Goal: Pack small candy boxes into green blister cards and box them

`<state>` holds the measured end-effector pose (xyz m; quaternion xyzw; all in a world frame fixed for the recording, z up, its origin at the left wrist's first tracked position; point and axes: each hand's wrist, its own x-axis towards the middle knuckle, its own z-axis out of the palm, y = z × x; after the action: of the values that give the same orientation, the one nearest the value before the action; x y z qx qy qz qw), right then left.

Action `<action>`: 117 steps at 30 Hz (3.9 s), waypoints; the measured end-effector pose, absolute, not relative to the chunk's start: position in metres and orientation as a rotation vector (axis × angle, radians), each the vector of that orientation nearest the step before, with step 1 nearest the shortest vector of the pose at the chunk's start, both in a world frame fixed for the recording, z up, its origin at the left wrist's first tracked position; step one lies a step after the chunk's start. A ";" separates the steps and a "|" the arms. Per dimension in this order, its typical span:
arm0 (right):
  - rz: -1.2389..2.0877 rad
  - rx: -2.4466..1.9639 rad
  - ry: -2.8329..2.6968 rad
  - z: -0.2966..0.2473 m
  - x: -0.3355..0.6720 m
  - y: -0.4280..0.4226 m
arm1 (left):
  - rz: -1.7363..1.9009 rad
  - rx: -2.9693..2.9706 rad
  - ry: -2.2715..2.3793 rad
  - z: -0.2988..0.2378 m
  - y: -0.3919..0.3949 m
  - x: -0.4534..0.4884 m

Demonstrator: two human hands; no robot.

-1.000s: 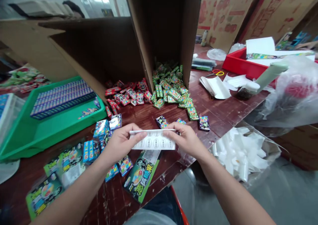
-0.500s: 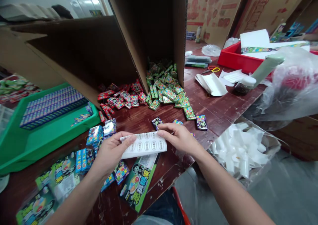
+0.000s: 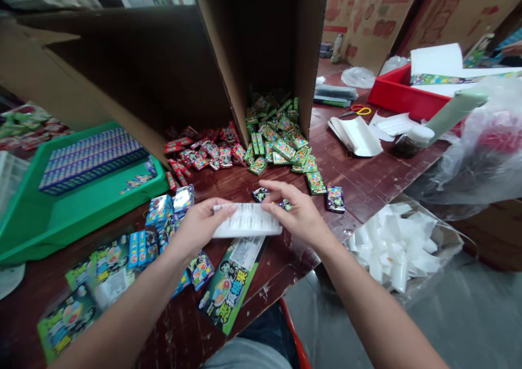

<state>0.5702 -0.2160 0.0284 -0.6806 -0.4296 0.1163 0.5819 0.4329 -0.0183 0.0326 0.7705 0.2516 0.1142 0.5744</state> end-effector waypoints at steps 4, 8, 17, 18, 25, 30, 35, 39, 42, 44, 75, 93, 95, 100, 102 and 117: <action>0.222 -1.504 -0.731 0.031 0.567 -0.229 | 0.506 1.955 0.653 0.028 -0.010 0.449; 0.304 -1.483 -0.634 0.024 0.555 -0.242 | 0.536 2.505 0.351 0.021 -0.025 0.437; 0.633 -1.396 -0.588 0.016 0.494 -0.235 | -0.067 2.492 -0.019 0.013 -0.054 0.369; 0.666 -1.386 -0.585 0.018 0.489 -0.235 | -0.121 2.403 -0.023 0.016 -0.056 0.356; 0.666 -1.345 -0.525 0.017 0.471 -0.226 | 0.202 2.513 0.200 0.019 -0.059 0.346; 0.540 -1.369 -0.474 0.015 0.469 -0.235 | -0.076 2.596 0.025 0.022 -0.055 0.366; 0.646 -1.383 -0.517 0.022 0.455 -0.246 | -0.047 2.333 0.195 0.038 -0.041 0.331; 0.762 -1.348 -0.600 0.023 0.439 -0.228 | -0.059 2.182 0.304 0.046 -0.036 0.318; 0.727 -1.436 -0.698 0.016 0.432 -0.216 | -0.042 2.148 0.335 0.048 -0.039 0.316; 0.662 -1.537 -0.783 0.012 0.431 -0.212 | -0.024 2.143 0.346 0.048 -0.040 0.313; 1.013 -1.236 -0.443 0.017 0.339 -0.135 | 0.629 1.277 1.122 0.035 -0.043 0.074; 1.840 -1.072 -1.236 0.033 0.249 0.003 | 1.187 0.541 1.225 0.000 -0.064 -0.018; 1.271 -1.329 -1.559 0.030 0.240 0.030 | 1.304 0.578 1.355 -0.004 -0.051 -0.018; 0.451 -1.565 -2.398 0.018 0.243 0.037 | 1.267 1.051 1.767 -0.011 -0.042 -0.012; 0.416 -1.582 -2.542 0.016 0.248 0.039 | 1.286 1.412 2.008 -0.007 -0.049 -0.004; 0.568 -1.884 -2.725 0.024 0.243 0.098 | 0.261 2.300 2.120 -0.010 0.013 0.071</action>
<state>0.2429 0.0977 0.0241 -0.5571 -0.8058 0.1680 -0.1095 0.0711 0.0127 -0.0105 0.7328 0.6753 0.0832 0.0014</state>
